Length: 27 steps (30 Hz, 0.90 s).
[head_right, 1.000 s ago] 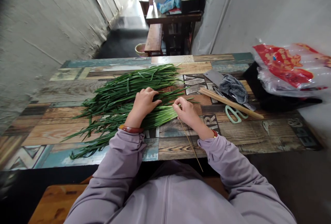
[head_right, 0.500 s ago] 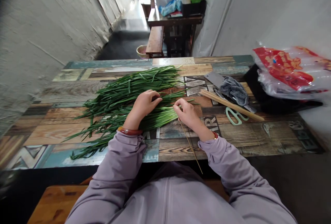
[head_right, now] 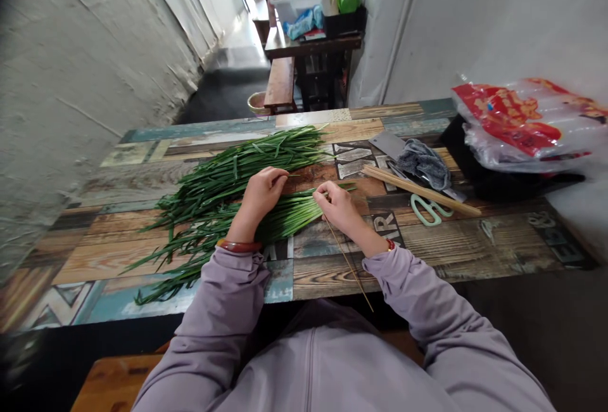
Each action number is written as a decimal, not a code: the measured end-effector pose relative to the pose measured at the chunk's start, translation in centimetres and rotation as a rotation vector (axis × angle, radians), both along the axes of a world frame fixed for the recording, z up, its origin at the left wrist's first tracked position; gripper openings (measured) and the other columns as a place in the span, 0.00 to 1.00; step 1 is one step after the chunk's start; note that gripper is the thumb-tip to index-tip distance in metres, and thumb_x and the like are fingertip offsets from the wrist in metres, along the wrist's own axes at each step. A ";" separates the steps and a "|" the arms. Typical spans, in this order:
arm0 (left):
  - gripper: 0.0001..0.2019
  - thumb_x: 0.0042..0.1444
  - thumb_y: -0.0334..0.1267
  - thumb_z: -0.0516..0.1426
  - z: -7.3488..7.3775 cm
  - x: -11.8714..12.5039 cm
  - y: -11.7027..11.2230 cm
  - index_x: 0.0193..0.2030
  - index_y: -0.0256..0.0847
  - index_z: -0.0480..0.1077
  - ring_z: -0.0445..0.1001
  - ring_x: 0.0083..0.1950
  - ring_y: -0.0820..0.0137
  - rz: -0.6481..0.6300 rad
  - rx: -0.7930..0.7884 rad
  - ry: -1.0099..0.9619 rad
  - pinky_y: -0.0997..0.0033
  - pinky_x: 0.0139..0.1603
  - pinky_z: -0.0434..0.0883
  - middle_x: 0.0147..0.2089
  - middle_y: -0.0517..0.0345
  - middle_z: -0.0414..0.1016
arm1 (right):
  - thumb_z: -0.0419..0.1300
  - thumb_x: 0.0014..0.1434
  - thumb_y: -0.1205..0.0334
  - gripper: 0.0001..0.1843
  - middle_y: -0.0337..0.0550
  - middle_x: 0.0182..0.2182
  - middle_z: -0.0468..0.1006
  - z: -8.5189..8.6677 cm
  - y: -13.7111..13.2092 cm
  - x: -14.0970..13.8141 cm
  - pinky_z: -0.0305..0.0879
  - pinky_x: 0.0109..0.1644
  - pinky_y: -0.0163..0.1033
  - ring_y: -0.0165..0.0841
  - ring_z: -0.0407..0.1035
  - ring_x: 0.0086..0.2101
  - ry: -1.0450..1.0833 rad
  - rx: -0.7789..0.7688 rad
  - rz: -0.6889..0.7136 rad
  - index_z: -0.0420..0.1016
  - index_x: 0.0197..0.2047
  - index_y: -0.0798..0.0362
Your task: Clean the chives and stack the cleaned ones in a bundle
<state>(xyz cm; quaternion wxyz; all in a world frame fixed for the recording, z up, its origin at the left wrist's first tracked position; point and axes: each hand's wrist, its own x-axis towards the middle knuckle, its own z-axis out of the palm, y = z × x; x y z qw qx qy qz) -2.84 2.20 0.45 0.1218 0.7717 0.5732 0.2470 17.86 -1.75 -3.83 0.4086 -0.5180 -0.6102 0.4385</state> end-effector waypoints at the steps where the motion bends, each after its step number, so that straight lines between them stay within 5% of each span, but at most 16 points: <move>1: 0.14 0.65 0.36 0.51 -0.1 -0.1 0.2 0.45 0.38 0.78 0.77 0.49 0.63 0.013 0.035 -0.019 0.65 0.53 0.71 0.47 0.48 0.80 | 0.56 0.61 0.47 0.15 0.34 0.28 0.71 0.0 0.1 -0.1 0.63 0.22 0.31 0.25 0.67 0.20 0.017 -0.009 -0.004 0.69 0.37 0.51; 8: 0.14 0.65 0.32 0.50 0.4 0.5 1.6 0.47 0.38 0.77 0.73 0.55 0.61 0.017 0.060 0.145 0.60 0.60 0.67 0.53 0.47 0.78 | 0.57 0.59 0.46 0.16 0.32 0.24 0.70 0.4 0.4 -0.7 0.64 0.21 0.31 0.26 0.67 0.19 0.088 -0.055 -0.013 0.70 0.37 0.51; 13: 0.14 0.64 0.35 0.53 1.1 1.2 1.5 0.51 0.40 0.76 0.70 0.55 0.56 0.081 0.066 0.355 0.57 0.54 0.66 0.53 0.46 0.76 | 0.56 0.59 0.46 0.16 0.32 0.23 0.69 0.3 0.5 -0.8 0.61 0.21 0.30 0.25 0.66 0.18 0.075 -0.035 -0.002 0.70 0.37 0.51; 17: 0.10 0.62 0.38 0.56 0.9 1.1 1.3 0.46 0.42 0.78 0.69 0.52 0.54 0.060 0.059 0.454 0.57 0.49 0.65 0.47 0.46 0.76 | 0.57 0.59 0.47 0.15 0.31 0.22 0.69 0.2 0.5 -0.8 0.60 0.21 0.30 0.25 0.66 0.18 0.077 -0.027 -0.006 0.70 0.37 0.51; 22: 0.12 0.65 0.38 0.53 0.6 0.5 1.3 0.37 0.43 0.78 0.68 0.51 0.55 0.051 0.099 0.436 0.58 0.45 0.63 0.46 0.48 0.76 | 0.58 0.59 0.47 0.15 0.32 0.22 0.69 0.2 0.4 -0.7 0.61 0.21 0.30 0.26 0.66 0.19 0.089 -0.054 -0.004 0.70 0.37 0.50; 27: 0.14 0.66 0.39 0.51 0.6 0.6 1.1 0.40 0.44 0.78 0.70 0.51 0.57 0.042 0.074 0.381 0.59 0.46 0.63 0.47 0.49 0.78 | 0.58 0.59 0.46 0.15 0.34 0.25 0.71 0.0 0.4 -0.6 0.62 0.21 0.30 0.26 0.67 0.20 0.084 -0.045 -0.006 0.71 0.37 0.50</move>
